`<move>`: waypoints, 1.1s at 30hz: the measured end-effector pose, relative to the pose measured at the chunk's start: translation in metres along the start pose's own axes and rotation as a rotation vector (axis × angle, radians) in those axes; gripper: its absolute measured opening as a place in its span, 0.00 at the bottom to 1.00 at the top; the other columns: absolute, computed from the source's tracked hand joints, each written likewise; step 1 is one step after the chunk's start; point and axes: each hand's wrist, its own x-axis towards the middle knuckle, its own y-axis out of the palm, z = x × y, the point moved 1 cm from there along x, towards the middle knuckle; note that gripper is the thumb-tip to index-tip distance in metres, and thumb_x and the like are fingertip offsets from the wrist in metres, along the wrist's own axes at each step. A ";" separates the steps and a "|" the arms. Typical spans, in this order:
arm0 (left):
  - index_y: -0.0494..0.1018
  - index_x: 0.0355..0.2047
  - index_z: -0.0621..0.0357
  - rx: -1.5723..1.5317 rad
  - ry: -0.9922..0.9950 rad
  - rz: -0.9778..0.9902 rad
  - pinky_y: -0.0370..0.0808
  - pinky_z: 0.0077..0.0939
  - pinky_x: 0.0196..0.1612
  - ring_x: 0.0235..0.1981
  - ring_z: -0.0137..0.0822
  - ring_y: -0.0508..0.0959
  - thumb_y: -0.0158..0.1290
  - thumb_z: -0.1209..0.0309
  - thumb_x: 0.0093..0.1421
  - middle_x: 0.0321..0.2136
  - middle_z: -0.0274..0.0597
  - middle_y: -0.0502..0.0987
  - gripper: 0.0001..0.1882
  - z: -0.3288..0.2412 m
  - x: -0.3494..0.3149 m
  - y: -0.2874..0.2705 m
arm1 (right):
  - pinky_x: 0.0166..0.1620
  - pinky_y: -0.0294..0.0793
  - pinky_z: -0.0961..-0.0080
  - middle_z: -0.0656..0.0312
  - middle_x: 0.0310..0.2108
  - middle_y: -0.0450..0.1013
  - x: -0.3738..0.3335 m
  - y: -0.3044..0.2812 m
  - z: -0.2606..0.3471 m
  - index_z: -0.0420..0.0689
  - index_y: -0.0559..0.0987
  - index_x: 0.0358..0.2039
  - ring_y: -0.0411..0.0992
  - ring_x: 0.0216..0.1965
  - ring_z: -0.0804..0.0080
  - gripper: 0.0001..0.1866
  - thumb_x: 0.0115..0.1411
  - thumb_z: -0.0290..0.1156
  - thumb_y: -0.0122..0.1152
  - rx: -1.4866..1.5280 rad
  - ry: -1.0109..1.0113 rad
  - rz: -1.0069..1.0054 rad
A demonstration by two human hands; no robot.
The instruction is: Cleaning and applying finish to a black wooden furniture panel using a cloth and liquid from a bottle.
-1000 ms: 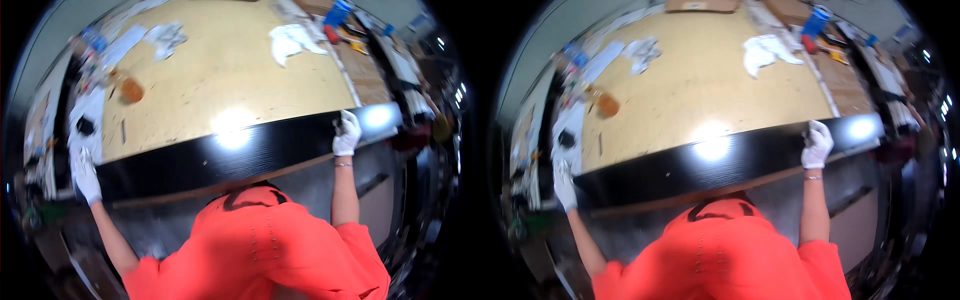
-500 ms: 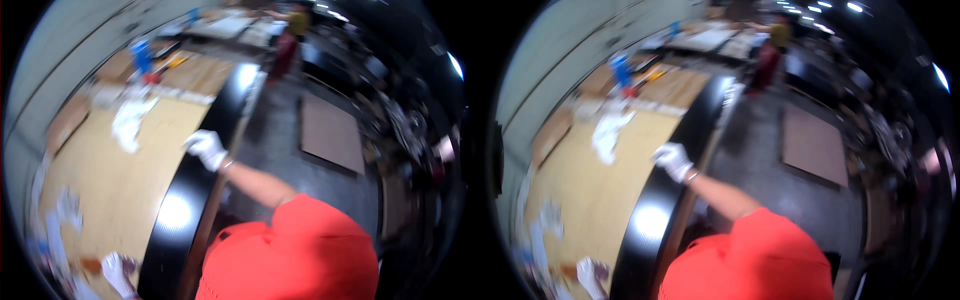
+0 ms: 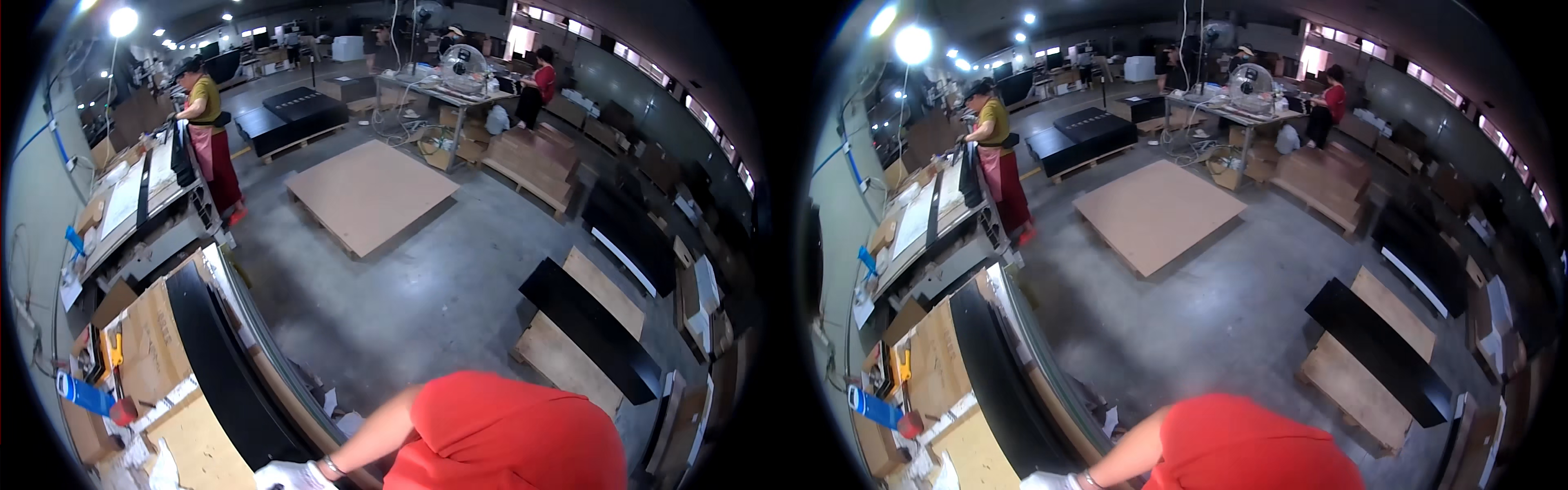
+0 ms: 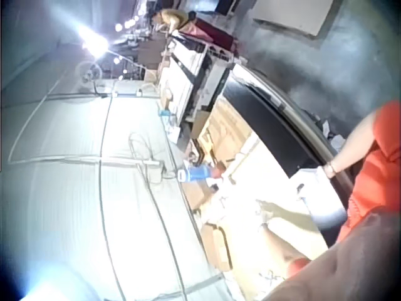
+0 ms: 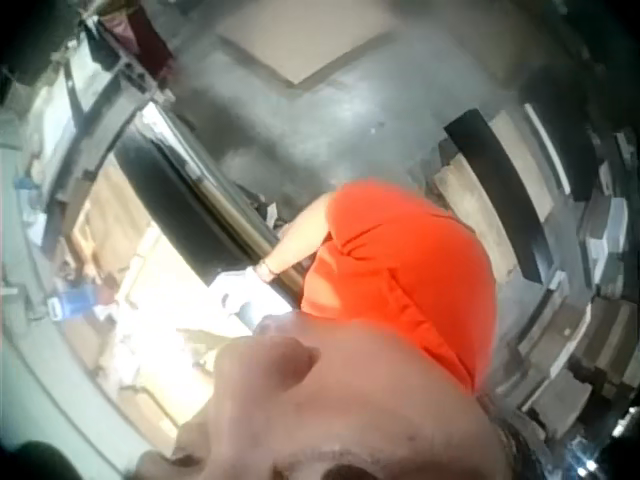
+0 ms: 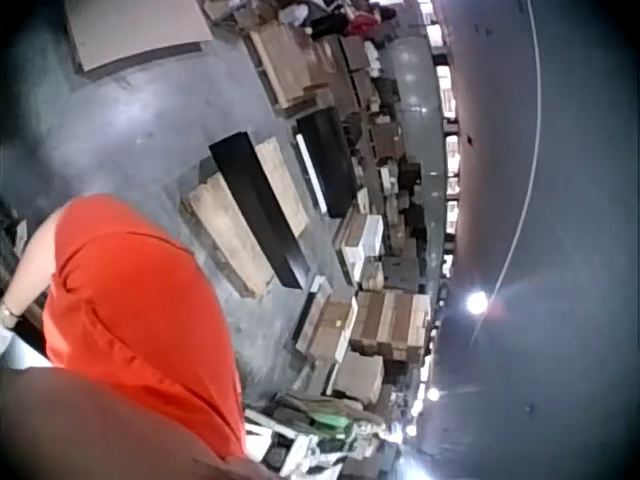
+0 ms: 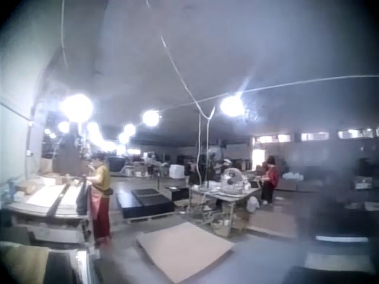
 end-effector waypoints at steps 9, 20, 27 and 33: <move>0.77 0.39 0.58 0.039 -0.004 -0.023 0.77 0.36 0.43 0.40 0.45 0.79 0.55 0.64 0.64 0.39 0.51 0.79 0.11 -0.012 0.030 0.000 | 0.40 0.80 0.66 0.57 0.37 0.82 -0.008 -0.011 0.052 0.41 0.83 0.45 0.79 0.37 0.67 0.19 0.54 0.35 0.72 0.226 0.065 -0.004; 0.75 0.35 0.59 0.062 -0.173 -0.111 0.78 0.38 0.40 0.35 0.46 0.79 0.58 0.68 0.62 0.33 0.49 0.79 0.08 -0.048 -0.096 -0.047 | 0.33 0.74 0.68 0.57 0.24 0.76 -0.003 0.001 0.030 0.42 0.81 0.25 0.76 0.28 0.64 0.07 0.44 0.27 0.66 0.097 0.041 0.052; 0.74 0.33 0.59 0.132 -0.429 -0.272 0.78 0.40 0.38 0.31 0.46 0.80 0.61 0.70 0.60 0.30 0.48 0.79 0.07 -0.195 -0.268 -0.088 | 0.41 0.79 0.71 0.57 0.33 0.79 0.003 -0.036 0.065 0.44 0.85 0.33 0.79 0.35 0.63 0.08 0.51 0.28 0.65 -0.286 0.088 0.127; 0.79 0.42 0.60 -0.022 -1.427 -0.682 0.73 0.31 0.44 0.38 0.34 0.77 0.51 0.66 0.69 0.38 0.40 0.81 0.12 -0.201 -0.540 -0.101 | 0.30 0.70 0.82 0.67 0.31 0.76 0.006 -0.037 0.056 0.39 0.81 0.38 0.72 0.28 0.79 0.08 0.57 0.24 0.59 0.070 0.312 0.131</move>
